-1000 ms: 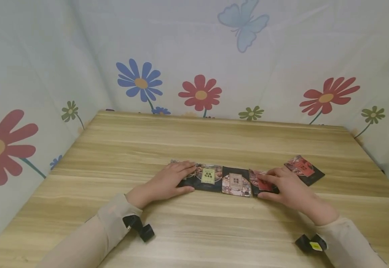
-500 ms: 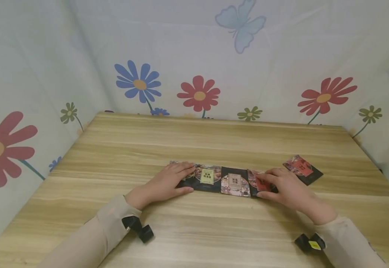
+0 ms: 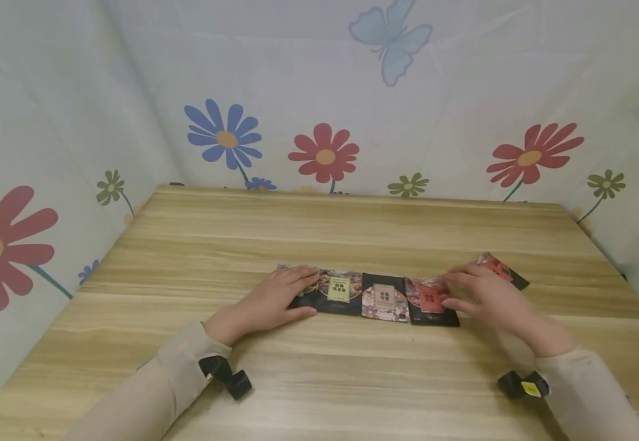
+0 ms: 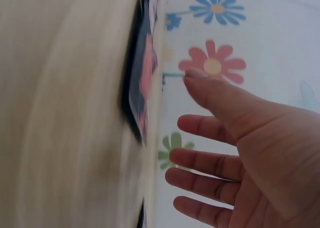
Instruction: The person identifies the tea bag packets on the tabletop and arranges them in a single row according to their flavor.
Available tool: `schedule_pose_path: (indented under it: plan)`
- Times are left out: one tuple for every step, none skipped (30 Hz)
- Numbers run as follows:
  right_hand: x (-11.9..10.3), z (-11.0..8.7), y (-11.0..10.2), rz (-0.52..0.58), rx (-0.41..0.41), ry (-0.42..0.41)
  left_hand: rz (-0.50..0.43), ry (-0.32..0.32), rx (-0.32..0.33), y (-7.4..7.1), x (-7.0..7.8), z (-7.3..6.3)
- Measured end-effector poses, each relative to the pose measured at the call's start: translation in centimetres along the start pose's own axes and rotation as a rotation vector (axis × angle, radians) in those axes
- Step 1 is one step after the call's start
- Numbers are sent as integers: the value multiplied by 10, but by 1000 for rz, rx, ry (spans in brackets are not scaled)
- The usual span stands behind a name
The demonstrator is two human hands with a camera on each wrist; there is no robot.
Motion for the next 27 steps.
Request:
schedule_pose_path:
  plan:
    - [4, -2, -1, -3, 2, 3, 1, 1, 1, 0, 0, 0]
    - [7, -4, -3, -5, 6, 8, 1, 2, 2, 0, 0, 0]
    - [11, -5, -5, -4, 11, 10, 1, 1, 0, 0, 0, 0]
    - [14, -7, -6, -5, 18, 10, 0, 0, -1, 0, 0, 0]
    - [17, -8, -8, -4, 27, 13, 0, -1, -3, 0, 0, 0]
    - [21, -10, -9, -3, 34, 17, 0, -1, -3, 0, 0, 0]
    - [25, -12, -10, -2, 43, 19, 0, 0, -3, 0, 0, 0]
    - [29, -13, -10, 2, 44, 26, 0, -1, -2, 0, 0, 0]
    - [33, -15, -10, 8, 42, 31, 0, -1, -2, 0, 0, 0]
    - [38, -16, -9, 13, 38, 42, 0, -1, -2, 0, -1, 0]
    - [42, -18, -8, 19, 34, 53, 0, -1, -2, 0, -1, 0]
    - [45, -19, -7, 26, 26, 60, 0, -2, -2, 1, -1, 0]
    - [48, -20, -6, 29, 16, 72, -1, -4, -3, 1, -2, 0]
    - [51, -21, -6, 34, 7, 83, -2, -6, -5, 1, -2, 0]
    - [52, -21, -7, 36, 8, 86, -6, -8, -7, 0, -2, 0]
    - [54, -22, -8, 35, 8, 91, -8, -9, -8, 0, -2, 0]
    - [55, -22, -8, 31, 8, 94, -11, -10, -9, 0, -2, 0]
    - [57, -23, -9, 28, 8, 98, -12, -12, -9, 0, -3, -1]
    - [59, -24, -9, 26, 7, 104, -11, -13, -8, -1, -3, -1]
    - [60, -24, -10, 25, 10, 103, -11, -13, -8, -1, -3, -1]
    - [62, -25, -10, 25, 9, 104, -9, -12, -6, -1, -3, -2]
    - [64, -26, -10, 28, 3, 106, -4, -12, -5, -1, -3, -2]
    - [66, -26, -10, 30, -2, 103, -1, -10, -3, -1, -3, -2]
    - [69, -28, -10, 39, -7, 102, 3, -9, -2, -2, -2, -2]
    - [71, -29, -9, 42, -13, 102, 2, -6, -2, -2, -2, -2]
    - [74, -30, -9, 43, -21, 104, 0, -4, -3, -2, -1, -2]
    - [77, -32, -8, 45, -29, 108, -2, -1, -3, -2, 0, -1]
Point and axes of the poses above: each hand's wrist, its own z-axis towards the middle knuckle, its own y-axis out of the palm, x = y × z, the point moved 10 cm from there along z, towards the middle knuckle, and after that the axes turned 14 degrees about -y, right-handed, at the moved point
